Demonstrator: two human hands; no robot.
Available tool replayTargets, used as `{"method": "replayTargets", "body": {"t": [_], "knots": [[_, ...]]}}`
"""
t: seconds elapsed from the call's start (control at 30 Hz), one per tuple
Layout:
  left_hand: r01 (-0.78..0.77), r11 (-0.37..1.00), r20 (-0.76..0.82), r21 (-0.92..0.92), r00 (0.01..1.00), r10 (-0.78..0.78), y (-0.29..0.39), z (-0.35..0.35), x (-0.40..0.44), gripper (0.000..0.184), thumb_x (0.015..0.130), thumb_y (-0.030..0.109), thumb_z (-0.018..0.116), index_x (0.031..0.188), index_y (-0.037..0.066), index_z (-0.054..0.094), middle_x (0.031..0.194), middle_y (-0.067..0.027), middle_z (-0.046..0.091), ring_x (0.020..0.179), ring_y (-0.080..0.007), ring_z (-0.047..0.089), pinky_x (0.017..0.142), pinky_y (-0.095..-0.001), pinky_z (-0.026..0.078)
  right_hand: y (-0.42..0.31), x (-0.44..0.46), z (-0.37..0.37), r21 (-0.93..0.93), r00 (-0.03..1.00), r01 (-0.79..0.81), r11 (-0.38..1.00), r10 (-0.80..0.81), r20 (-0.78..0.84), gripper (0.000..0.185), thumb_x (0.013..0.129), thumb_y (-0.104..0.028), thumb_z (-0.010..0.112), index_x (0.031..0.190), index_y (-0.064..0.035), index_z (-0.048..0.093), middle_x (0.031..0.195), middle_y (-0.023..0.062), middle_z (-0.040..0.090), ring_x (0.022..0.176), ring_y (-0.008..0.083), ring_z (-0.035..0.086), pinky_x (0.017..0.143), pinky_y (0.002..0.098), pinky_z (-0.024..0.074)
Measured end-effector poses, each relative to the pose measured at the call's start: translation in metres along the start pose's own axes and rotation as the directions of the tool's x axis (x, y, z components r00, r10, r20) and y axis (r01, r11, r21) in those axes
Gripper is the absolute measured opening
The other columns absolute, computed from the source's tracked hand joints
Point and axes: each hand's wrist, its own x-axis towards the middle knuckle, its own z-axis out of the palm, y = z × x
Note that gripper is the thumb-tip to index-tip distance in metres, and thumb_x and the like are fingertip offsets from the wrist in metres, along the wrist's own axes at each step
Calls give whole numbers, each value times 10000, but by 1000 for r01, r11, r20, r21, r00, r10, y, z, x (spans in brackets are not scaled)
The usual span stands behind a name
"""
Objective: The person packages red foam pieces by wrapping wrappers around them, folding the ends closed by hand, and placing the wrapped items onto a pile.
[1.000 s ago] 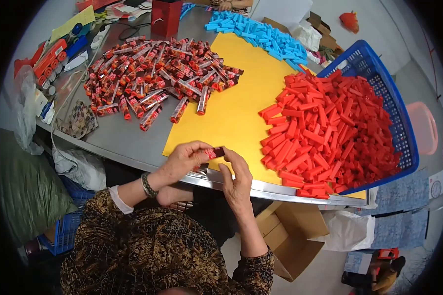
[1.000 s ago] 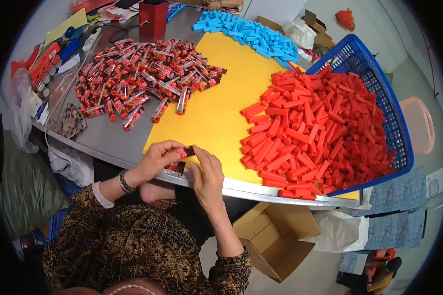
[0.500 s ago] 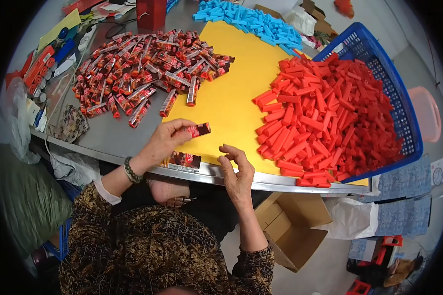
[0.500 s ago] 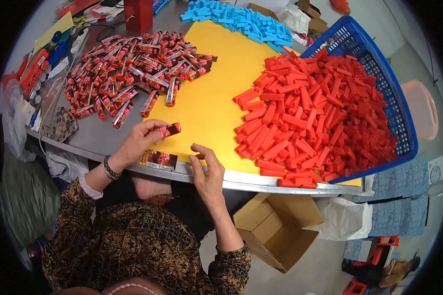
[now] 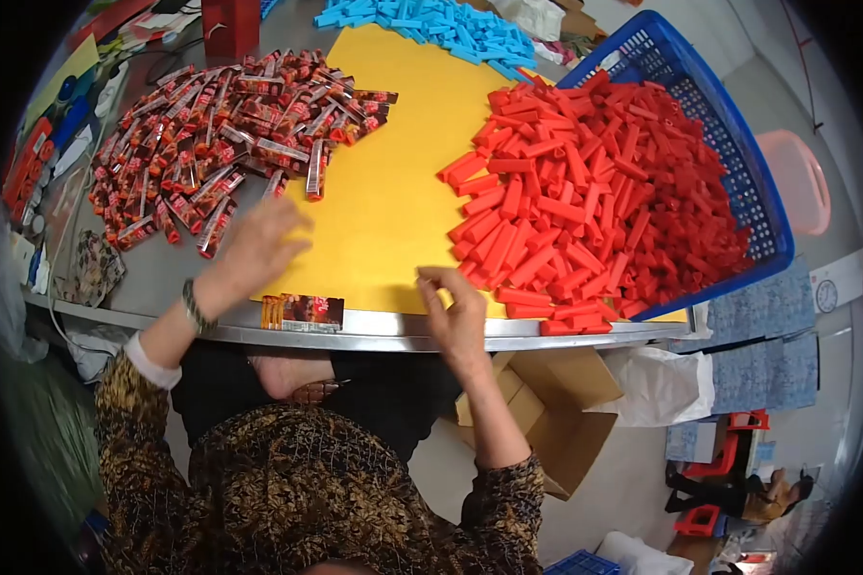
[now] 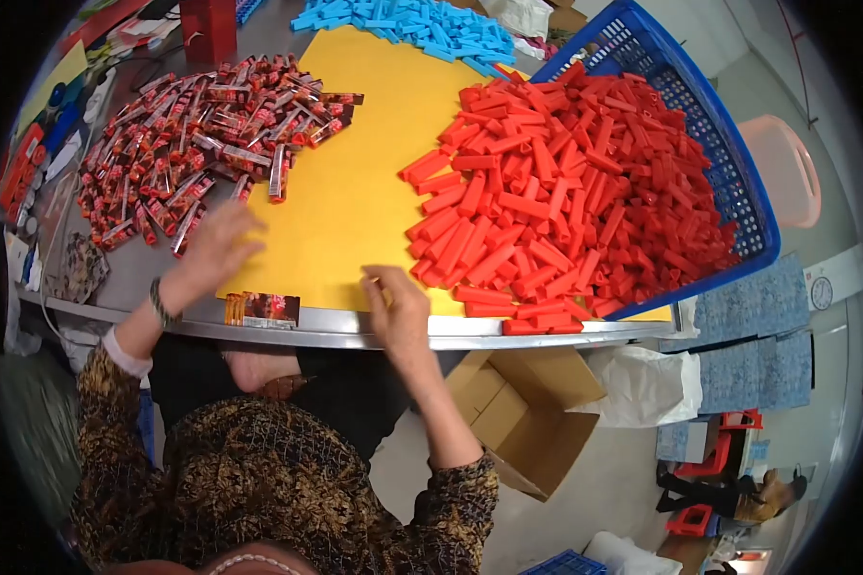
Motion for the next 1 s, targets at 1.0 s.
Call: {"method": "replayTargets", "body": {"t": [1.0], "knots": [[392, 887, 143, -242, 919, -367, 35, 14, -43, 98, 769, 86, 677, 840, 21, 664, 761, -135, 639, 748, -306, 611, 710, -414, 483, 68, 102, -49, -788, 897, 412, 458, -53, 439, 325, 773, -25, 555, 1043, -161, 673, 1030, 19, 635, 964, 242, 574, 778, 464, 442]]}}
